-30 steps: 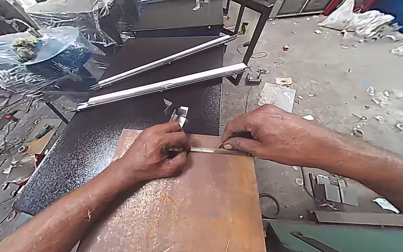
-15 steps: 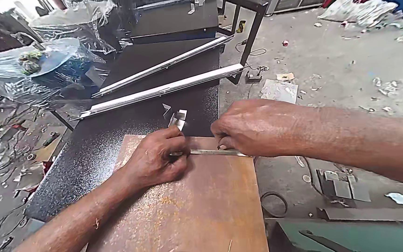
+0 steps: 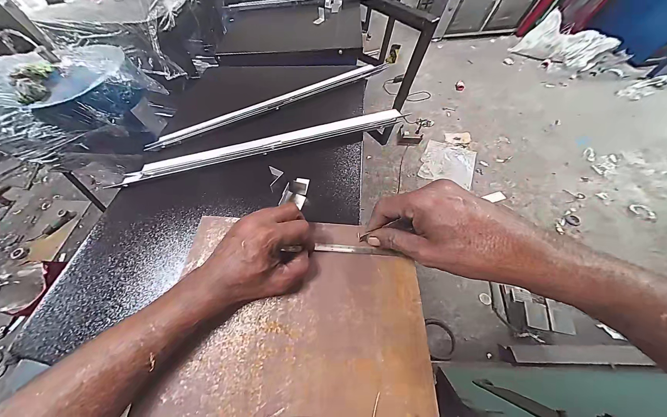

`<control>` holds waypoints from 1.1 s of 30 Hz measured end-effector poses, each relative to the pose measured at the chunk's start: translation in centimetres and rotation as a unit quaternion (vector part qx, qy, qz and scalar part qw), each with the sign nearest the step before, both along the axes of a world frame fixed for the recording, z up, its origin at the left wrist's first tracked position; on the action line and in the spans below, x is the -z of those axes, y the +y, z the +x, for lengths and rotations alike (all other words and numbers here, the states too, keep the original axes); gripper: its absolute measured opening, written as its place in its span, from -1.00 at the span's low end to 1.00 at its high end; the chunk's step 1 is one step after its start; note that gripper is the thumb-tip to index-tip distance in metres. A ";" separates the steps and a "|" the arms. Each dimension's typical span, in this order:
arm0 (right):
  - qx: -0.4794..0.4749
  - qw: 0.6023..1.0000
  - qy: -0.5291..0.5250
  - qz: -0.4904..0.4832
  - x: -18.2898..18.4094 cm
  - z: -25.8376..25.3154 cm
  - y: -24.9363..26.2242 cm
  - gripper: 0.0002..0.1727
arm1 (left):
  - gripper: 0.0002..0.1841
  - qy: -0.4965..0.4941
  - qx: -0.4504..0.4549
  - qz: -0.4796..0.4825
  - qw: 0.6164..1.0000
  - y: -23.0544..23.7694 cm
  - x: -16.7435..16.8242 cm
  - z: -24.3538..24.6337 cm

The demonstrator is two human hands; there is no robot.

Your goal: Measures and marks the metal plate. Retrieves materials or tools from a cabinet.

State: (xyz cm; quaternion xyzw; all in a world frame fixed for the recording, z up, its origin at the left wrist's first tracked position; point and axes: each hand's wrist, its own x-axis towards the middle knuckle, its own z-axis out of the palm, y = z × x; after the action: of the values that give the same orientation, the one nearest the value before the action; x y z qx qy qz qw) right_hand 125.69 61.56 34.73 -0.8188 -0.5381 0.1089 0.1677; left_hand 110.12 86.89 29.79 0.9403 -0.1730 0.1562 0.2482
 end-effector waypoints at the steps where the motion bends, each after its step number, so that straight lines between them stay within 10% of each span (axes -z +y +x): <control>1: -0.005 1.000 -0.002 0.000 0.0 0.1 0.1 -0.84 | -0.83 -0.003 0.001 0.001 1.000 0.0 0.0 0.0; 22: -0.021 0.996 0.011 -0.089 -1.5 0.2 1.4 -0.84 | -0.83 0.004 0.005 -0.006 1.000 0.2 0.2 0.1; 29: -0.036 0.975 -0.108 -0.193 -4.5 -1.7 3.7 -0.82 | -0.82 0.028 0.007 -0.019 0.999 0.3 0.1 0.1; 33: 0.039 0.942 -0.329 -0.050 -6.4 1.0 2.4 -0.94 | -0.80 0.034 -0.009 -0.012 0.999 0.2 0.2 -0.2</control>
State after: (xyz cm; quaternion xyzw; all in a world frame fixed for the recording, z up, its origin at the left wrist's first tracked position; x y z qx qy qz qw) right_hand 126.74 64.00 41.10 -0.8366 -0.5249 -0.1461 -0.0561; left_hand 109.97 87.05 29.57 0.9433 -0.1545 0.1285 0.2641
